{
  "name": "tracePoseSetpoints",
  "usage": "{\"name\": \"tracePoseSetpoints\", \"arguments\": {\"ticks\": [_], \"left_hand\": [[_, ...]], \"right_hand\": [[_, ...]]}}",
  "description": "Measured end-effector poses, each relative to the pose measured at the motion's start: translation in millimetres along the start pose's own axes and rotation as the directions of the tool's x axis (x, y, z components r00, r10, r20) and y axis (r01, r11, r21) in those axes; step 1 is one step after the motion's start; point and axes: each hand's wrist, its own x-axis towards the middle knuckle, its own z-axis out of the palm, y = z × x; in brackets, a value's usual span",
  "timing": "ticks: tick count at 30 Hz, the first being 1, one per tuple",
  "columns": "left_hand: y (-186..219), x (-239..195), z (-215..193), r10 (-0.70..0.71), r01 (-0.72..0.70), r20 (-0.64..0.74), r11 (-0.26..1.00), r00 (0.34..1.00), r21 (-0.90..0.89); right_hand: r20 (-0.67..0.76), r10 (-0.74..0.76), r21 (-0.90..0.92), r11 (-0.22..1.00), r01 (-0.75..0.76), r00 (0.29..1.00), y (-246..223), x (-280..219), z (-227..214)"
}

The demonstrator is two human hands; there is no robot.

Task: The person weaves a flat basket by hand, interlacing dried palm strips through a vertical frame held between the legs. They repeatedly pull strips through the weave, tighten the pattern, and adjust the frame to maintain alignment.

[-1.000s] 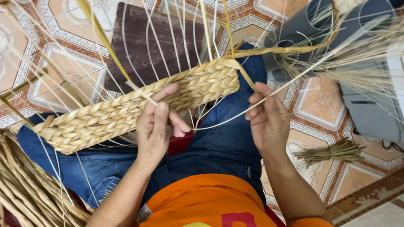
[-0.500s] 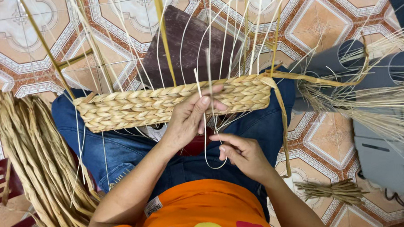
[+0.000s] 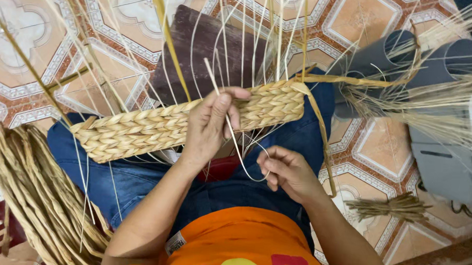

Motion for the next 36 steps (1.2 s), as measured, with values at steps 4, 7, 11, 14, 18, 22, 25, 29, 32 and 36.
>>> {"name": "tracePoseSetpoints", "arguments": {"ticks": [4,7,11,14,18,22,25,29,32,36], "left_hand": [[-1,10,7,0.077,-0.078,-0.051,0.997,0.996,-0.009],[-4,18,17,0.2,-0.207,-0.067,0.97,0.978,-0.127],[-9,36,37,0.322,-0.318,-0.011,0.928,0.947,-0.194],[-11,50,49,0.281,-0.257,0.111,0.948,0.953,-0.188],[-7,62,49,0.115,-0.129,0.218,0.99,0.969,0.05],[-4,69,39,0.087,-0.1,0.132,0.99,0.987,0.095],[-5,69,34,0.079,-0.09,0.088,0.987,0.993,0.13],[-8,68,31,0.077,-0.088,0.073,0.982,0.994,0.169],[-9,69,29,0.088,-0.099,0.074,0.981,0.993,0.169],[-12,69,28,0.099,-0.109,0.063,0.977,0.993,0.184]], "right_hand": [[-0.043,-0.002,-0.036,0.999,0.0,0.999,-3,-7,-12],[-0.181,-0.178,-0.082,0.983,0.166,0.967,-16,-13,-24],[-0.387,-0.453,-0.167,0.891,0.423,0.803,-47,-29,-51],[-0.397,-0.619,-0.205,0.779,0.592,0.677,-71,-45,-73],[-0.389,-0.811,-0.462,0.582,0.669,0.437,-101,-86,-108],[-0.456,-0.839,-0.559,0.53,0.638,0.297,-116,-125,-138],[-0.503,-0.818,-0.614,0.564,0.552,0.278,-121,-143,-153],[-0.542,-0.792,-0.633,0.604,0.485,0.279,-123,-148,-156],[-0.559,-0.772,-0.621,0.631,0.465,0.302,-124,-144,-153],[-0.529,-0.779,-0.634,0.626,0.454,0.335,-130,-136,-147]]}}
